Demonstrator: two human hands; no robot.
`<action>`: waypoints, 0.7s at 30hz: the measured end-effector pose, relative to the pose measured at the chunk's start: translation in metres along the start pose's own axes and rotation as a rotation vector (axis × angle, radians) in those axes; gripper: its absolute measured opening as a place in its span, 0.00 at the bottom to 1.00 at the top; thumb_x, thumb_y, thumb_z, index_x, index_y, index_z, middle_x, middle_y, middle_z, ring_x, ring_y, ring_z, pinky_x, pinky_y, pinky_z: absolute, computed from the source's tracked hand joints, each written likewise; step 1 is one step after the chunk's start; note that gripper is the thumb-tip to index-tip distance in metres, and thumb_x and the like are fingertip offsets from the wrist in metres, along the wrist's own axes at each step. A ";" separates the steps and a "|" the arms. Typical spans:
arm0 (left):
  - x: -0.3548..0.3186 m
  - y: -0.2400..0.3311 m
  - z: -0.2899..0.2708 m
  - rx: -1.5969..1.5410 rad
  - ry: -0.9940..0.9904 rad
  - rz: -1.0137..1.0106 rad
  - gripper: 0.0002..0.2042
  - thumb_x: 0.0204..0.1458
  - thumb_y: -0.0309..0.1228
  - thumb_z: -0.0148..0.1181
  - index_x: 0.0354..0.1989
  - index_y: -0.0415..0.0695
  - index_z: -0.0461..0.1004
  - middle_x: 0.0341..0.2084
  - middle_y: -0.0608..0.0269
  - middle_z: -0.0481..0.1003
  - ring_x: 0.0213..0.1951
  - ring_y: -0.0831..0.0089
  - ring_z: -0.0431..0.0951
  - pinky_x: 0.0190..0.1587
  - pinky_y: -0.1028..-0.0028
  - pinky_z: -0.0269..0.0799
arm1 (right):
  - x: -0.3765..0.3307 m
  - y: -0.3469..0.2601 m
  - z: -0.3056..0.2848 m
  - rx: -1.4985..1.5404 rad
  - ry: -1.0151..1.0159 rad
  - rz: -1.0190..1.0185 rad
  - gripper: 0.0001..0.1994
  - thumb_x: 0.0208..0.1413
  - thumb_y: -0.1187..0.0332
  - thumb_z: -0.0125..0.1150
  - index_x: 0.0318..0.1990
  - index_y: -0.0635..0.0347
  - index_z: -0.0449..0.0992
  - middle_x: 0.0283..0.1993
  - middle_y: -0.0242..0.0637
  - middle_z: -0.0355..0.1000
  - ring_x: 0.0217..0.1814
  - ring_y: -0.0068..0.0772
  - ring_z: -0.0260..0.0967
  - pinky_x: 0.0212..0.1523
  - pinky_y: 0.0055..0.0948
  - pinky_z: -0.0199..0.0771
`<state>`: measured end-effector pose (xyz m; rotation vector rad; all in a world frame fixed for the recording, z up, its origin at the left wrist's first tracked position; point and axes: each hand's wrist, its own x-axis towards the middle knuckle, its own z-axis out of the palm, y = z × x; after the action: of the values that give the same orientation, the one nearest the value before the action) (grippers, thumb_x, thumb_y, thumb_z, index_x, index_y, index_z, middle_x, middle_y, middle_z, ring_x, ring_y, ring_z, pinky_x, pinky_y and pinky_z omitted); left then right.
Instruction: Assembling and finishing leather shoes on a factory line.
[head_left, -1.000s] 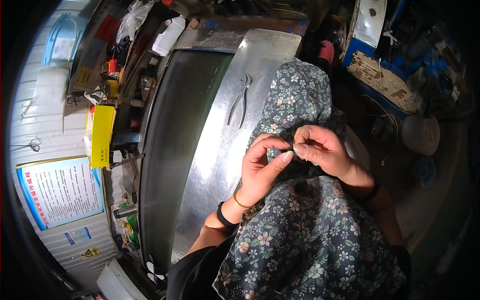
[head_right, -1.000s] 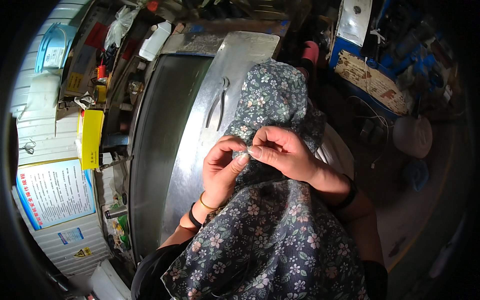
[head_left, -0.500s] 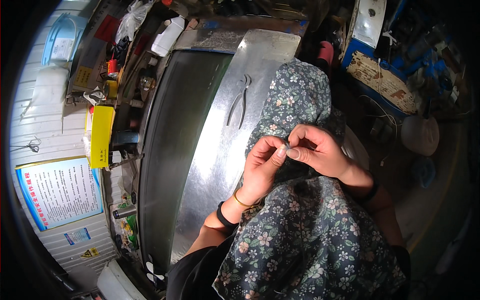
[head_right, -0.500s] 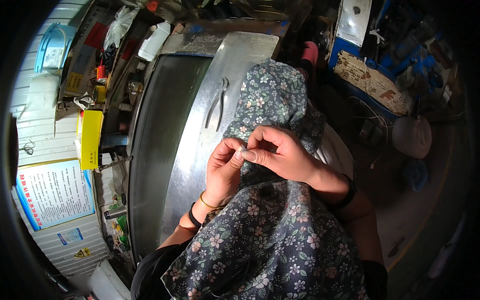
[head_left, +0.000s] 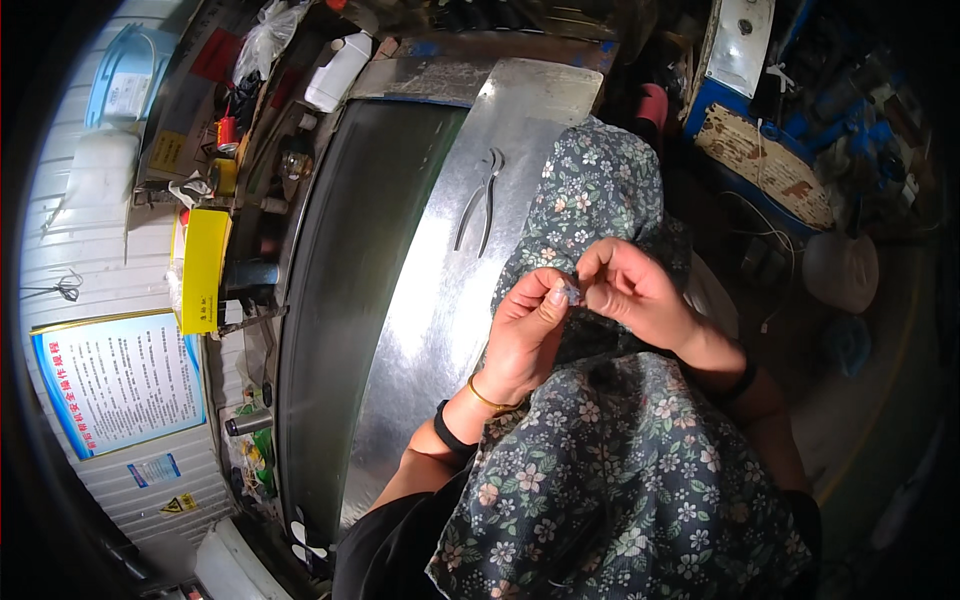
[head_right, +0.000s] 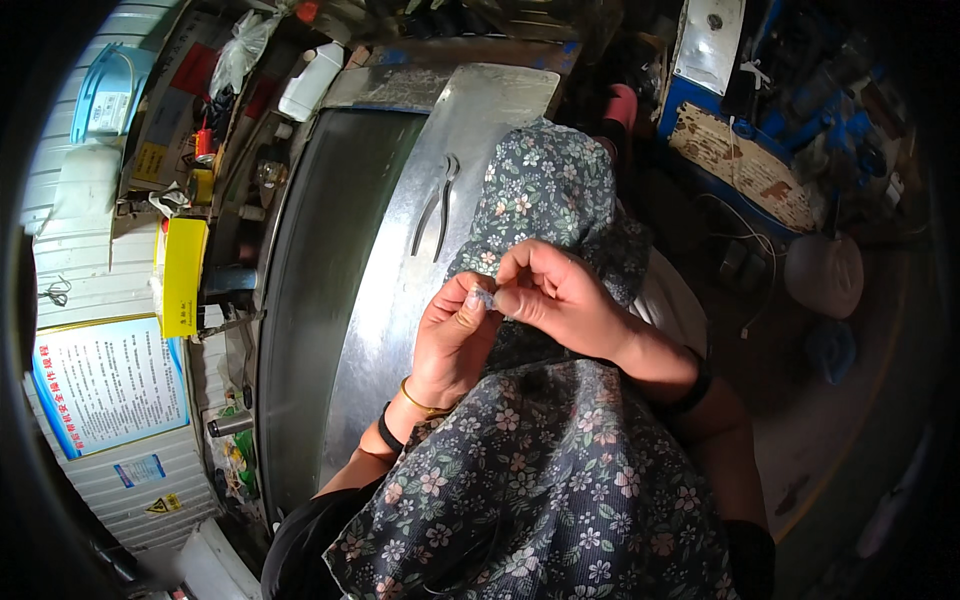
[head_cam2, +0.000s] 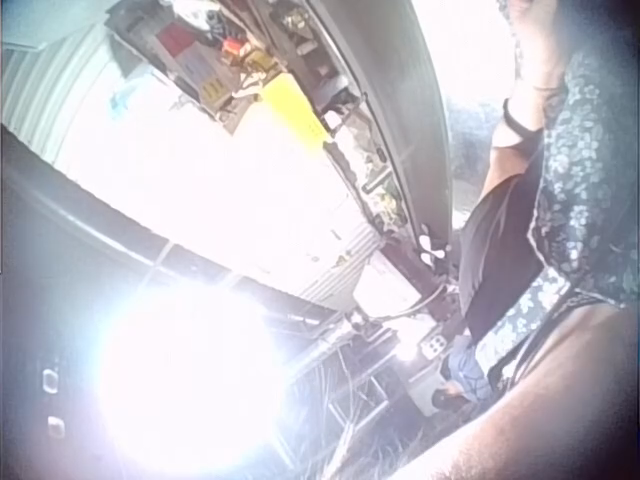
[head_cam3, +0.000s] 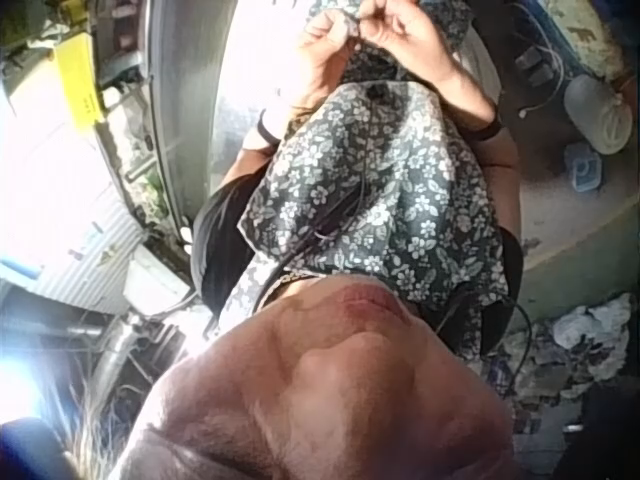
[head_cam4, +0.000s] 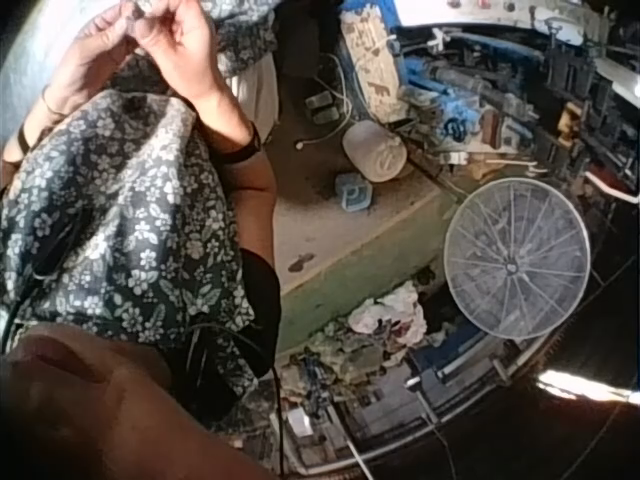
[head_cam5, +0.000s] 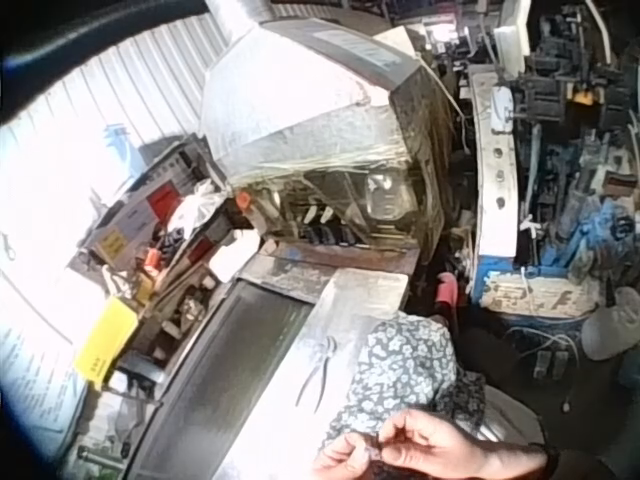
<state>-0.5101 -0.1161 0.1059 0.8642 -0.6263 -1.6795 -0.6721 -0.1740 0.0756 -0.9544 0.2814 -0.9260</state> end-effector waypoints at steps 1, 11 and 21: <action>-0.001 -0.001 -0.001 0.020 0.035 0.007 0.06 0.61 0.33 0.58 0.39 0.44 0.72 0.35 0.68 0.73 0.42 0.75 0.70 0.54 0.71 0.61 | 0.000 0.001 -0.002 -0.116 -0.037 -0.029 0.07 0.62 0.71 0.60 0.41 0.60 0.68 0.34 0.23 0.63 0.35 0.12 0.59 0.36 0.16 0.63; 0.003 0.000 -0.006 -0.096 -0.084 -0.030 0.06 0.61 0.32 0.57 0.42 0.44 0.71 0.37 0.68 0.73 0.43 0.77 0.70 0.56 0.70 0.61 | 0.001 -0.004 -0.004 0.053 0.009 0.019 0.04 0.63 0.74 0.58 0.38 0.60 0.68 0.35 0.23 0.63 0.35 0.12 0.59 0.36 0.15 0.63; 0.001 -0.006 -0.006 0.084 0.045 0.088 0.03 0.61 0.27 0.57 0.41 0.43 0.73 0.36 0.71 0.74 0.40 0.83 0.70 0.47 0.79 0.64 | 0.002 0.000 -0.007 -0.141 -0.033 -0.010 0.05 0.60 0.74 0.62 0.38 0.61 0.71 0.34 0.22 0.66 0.36 0.10 0.61 0.36 0.15 0.64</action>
<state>-0.5087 -0.1157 0.0971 0.9191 -0.6985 -1.5593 -0.6755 -0.1794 0.0721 -1.1009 0.3172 -0.9074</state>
